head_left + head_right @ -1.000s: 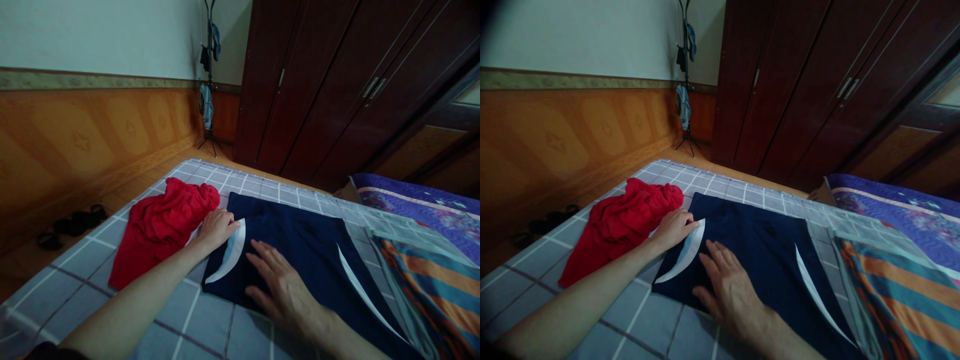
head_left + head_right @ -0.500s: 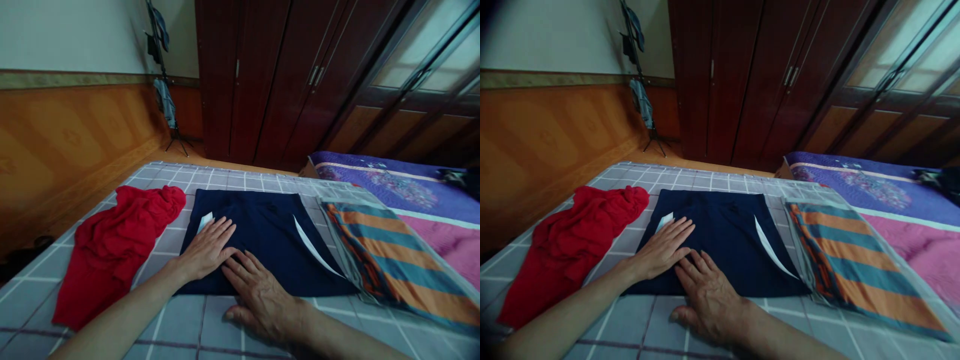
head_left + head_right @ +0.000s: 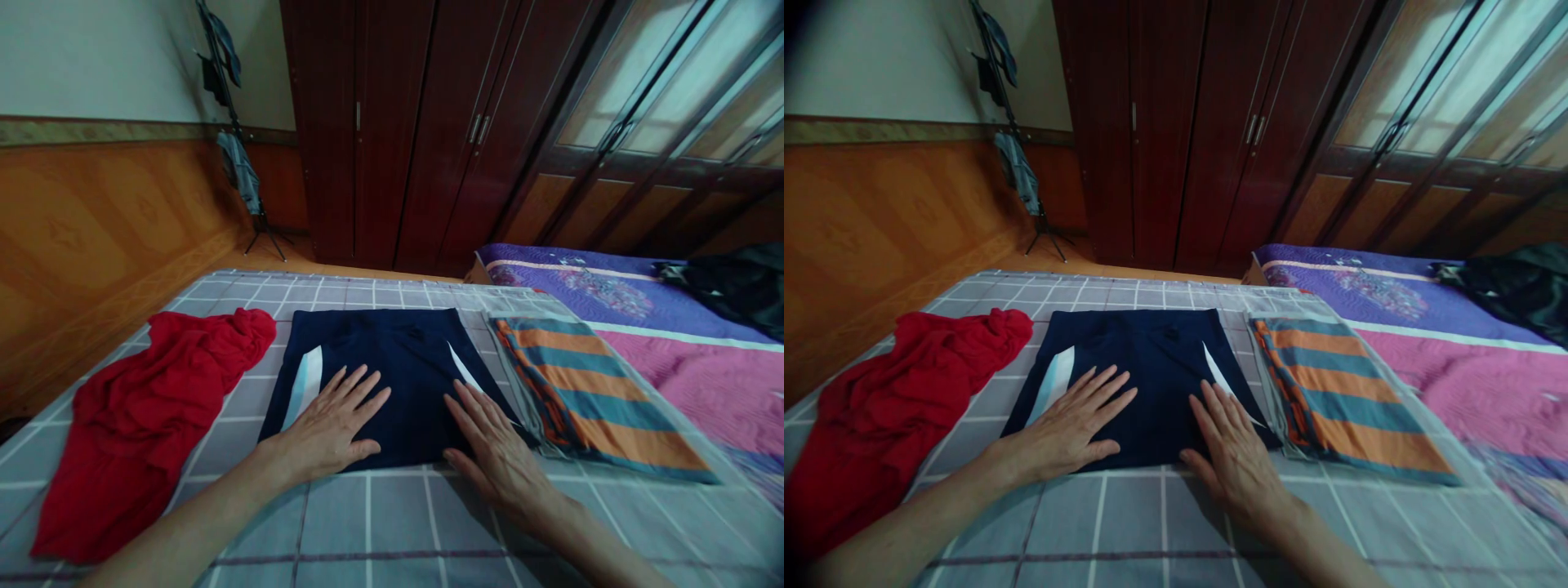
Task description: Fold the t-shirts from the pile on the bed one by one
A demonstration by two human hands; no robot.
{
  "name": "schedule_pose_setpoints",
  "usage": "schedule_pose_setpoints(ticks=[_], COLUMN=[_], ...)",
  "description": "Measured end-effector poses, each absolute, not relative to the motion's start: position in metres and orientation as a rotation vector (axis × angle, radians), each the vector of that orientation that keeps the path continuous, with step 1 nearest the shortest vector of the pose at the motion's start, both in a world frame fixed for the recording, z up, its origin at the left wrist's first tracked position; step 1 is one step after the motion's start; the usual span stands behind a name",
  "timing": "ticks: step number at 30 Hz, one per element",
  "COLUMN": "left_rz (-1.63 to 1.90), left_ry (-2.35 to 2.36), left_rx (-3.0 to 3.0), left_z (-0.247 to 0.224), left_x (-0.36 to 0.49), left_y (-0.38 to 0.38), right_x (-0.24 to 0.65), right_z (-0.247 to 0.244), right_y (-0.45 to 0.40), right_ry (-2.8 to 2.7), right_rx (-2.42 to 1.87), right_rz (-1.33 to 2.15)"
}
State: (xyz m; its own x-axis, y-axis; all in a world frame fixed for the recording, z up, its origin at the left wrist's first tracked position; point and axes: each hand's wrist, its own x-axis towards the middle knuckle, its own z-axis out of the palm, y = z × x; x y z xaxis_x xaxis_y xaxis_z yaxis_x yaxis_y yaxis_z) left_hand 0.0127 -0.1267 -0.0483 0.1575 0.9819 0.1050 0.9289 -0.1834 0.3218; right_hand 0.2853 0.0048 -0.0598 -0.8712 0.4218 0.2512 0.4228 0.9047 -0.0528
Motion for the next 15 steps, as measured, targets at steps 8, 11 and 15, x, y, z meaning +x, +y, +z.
schedule_pose_setpoints(ticks=[8,11,15], left_rz=[0.211,0.205,0.215], left_ry=[1.873,1.882,1.906], left_rx=[2.204,2.23,2.249], left_z=[-0.05,-0.05,-0.054], left_x=[0.011,0.01,0.01], left_y=[-0.127,-0.127,-0.128], right_x=[0.221,0.212,0.208], right_z=[-0.043,-0.042,-0.052], right_y=[0.029,0.03,0.044], right_ry=[-2.9,-2.896,-2.95], right_rx=[-0.626,-0.551,-0.526], right_rz=[-0.016,-0.045,0.013])
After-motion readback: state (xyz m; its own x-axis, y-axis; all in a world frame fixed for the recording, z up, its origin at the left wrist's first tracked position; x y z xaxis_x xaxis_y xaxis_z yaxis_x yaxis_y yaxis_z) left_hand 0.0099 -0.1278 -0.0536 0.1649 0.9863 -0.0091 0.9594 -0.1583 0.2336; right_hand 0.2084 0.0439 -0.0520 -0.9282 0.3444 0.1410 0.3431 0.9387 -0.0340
